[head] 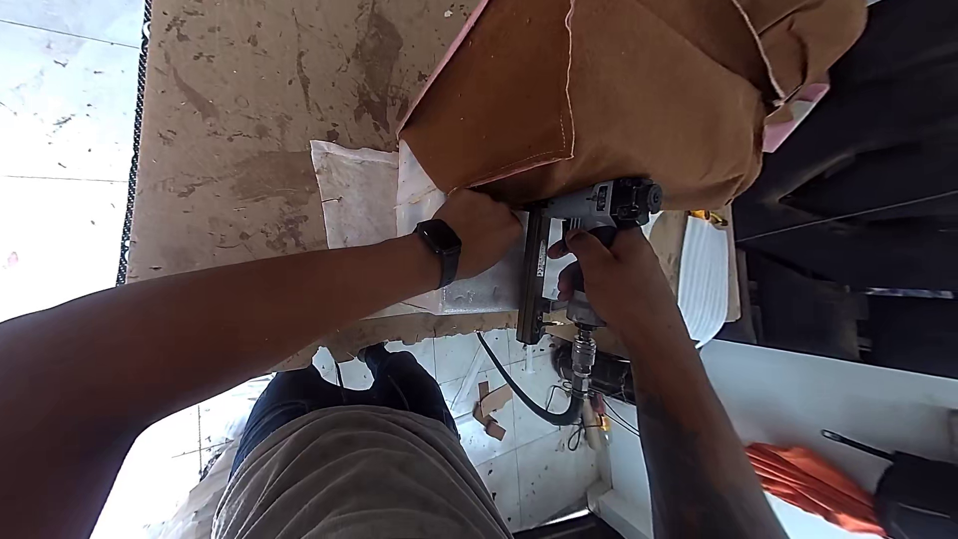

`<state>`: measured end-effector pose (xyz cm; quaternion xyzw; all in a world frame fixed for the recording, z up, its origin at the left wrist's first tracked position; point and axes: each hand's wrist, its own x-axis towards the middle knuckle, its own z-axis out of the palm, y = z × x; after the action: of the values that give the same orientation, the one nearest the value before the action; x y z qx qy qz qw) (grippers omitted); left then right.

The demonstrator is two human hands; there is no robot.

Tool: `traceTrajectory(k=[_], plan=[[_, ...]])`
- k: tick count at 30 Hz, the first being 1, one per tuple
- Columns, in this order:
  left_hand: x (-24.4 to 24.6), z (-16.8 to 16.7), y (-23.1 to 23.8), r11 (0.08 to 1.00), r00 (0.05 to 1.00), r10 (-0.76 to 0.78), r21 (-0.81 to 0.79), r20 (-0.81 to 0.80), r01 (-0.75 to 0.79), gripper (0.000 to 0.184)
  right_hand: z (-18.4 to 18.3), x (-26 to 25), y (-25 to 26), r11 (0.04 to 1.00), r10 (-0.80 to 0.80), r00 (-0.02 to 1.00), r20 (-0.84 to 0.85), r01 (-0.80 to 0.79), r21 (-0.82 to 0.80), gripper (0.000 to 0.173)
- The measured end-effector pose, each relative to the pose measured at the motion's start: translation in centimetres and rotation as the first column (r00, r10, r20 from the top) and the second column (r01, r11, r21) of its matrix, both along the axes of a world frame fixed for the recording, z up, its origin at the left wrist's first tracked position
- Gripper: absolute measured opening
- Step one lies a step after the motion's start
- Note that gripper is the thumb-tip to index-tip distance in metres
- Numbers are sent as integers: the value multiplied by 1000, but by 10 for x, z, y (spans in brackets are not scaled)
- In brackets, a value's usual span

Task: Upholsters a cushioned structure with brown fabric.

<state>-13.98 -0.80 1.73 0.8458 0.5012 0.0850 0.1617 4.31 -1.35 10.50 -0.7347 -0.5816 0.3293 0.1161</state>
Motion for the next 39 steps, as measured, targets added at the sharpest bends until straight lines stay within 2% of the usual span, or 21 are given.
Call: traceTrajectory(k=[12, 22, 31, 34, 37, 39], plan=[[1, 3, -5, 999, 999, 25, -20, -24, -26, 23, 6, -9, -12, 1000, -13, 997, -82, 12, -14, 26], [-5, 8, -6, 998, 1000, 4, -62, -9, -5, 22, 4, -23, -15, 1000, -16, 998, -61, 17, 4, 26], [-4, 6, -4, 998, 999, 10, -67, -35, -12, 23, 2, -28, -10, 999, -40, 999, -21, 40, -28, 27], [-1, 8, -5, 995, 998, 26, -90, -49, -31, 26, 2, -22, -9, 997, -55, 997, -53, 52, -52, 30], [-10, 2, -19, 998, 998, 50, -33, 50, -49, 32, 9, -3, -23, 997, -75, 984, -160, 73, -21, 38], [-28, -12, -42, 994, 964, 95, 27, 247, -105, 35, 12, 23, -34, 995, -102, 957, -270, 94, -42, 39]])
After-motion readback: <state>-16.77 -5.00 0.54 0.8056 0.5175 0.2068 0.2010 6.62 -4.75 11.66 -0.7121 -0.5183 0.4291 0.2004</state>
